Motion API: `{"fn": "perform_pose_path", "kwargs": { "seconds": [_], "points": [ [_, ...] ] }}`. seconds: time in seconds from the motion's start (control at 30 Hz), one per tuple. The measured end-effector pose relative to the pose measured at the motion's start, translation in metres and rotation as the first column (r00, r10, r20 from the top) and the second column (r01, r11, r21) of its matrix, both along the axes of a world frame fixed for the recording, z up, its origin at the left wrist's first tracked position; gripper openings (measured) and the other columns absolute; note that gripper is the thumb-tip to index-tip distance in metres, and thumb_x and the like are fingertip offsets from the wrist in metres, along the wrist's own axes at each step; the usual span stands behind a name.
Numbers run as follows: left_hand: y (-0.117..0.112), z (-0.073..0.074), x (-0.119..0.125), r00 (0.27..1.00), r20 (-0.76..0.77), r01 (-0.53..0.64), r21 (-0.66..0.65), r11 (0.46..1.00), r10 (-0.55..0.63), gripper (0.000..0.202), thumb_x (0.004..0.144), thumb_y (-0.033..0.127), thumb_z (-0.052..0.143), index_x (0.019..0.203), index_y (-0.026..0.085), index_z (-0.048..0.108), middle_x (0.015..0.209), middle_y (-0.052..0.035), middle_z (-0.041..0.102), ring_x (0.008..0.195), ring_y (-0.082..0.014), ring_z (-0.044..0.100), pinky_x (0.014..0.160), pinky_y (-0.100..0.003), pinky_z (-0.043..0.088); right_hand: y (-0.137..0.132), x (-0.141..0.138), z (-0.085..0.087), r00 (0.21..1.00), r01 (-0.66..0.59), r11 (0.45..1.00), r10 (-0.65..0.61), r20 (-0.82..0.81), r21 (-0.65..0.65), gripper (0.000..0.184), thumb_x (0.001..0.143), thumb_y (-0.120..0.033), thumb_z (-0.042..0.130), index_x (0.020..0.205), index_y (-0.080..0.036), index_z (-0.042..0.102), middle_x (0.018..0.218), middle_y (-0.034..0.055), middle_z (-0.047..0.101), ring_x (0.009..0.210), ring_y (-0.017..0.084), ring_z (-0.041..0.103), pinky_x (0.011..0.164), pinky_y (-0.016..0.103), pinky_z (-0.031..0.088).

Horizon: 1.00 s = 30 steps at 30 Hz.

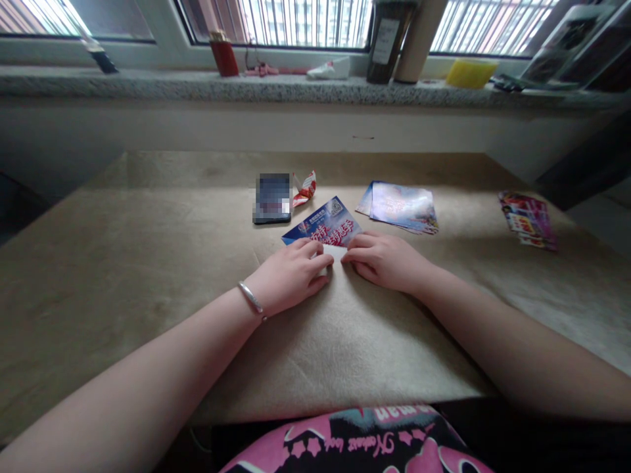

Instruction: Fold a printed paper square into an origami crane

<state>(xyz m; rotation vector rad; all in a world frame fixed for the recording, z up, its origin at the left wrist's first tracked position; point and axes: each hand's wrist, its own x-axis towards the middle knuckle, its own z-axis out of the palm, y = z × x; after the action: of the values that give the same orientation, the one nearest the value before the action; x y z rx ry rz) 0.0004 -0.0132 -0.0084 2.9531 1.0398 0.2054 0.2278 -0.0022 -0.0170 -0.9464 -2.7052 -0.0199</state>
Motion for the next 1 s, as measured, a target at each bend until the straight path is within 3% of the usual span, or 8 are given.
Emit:
{"fn": "perform_pose_path", "kwargs": {
  "seconds": [0.43,1.0],
  "points": [
    [0.014,0.004,-0.022,0.999,0.021,0.03,-0.084,0.996,-0.029,0.022,0.087,0.028,0.054,0.106,0.022,0.064,0.112,-0.0062,0.058,0.102,-0.0198,0.055,0.09,-0.034,0.046,0.0,0.001,-0.002,1.0,0.02,0.999,-0.02,0.002,0.034,0.025,0.084,-0.018,0.048,0.097,-0.024,0.069,0.096,0.0051,0.066,0.084,0.018,0.057,0.067,0.027,0.041],
    [0.025,0.013,-0.036,0.994,0.071,0.096,-0.185,0.978,-0.084,0.013,0.083,0.025,0.06,0.087,0.022,0.072,0.111,-0.0046,0.065,0.099,-0.0178,0.06,0.09,-0.031,0.047,-0.001,0.002,-0.001,0.999,0.029,0.999,-0.029,0.018,0.03,0.026,0.083,-0.016,0.048,0.096,-0.023,0.069,0.097,0.0048,0.066,0.086,0.018,0.058,0.068,0.028,0.041]
  ]
}}
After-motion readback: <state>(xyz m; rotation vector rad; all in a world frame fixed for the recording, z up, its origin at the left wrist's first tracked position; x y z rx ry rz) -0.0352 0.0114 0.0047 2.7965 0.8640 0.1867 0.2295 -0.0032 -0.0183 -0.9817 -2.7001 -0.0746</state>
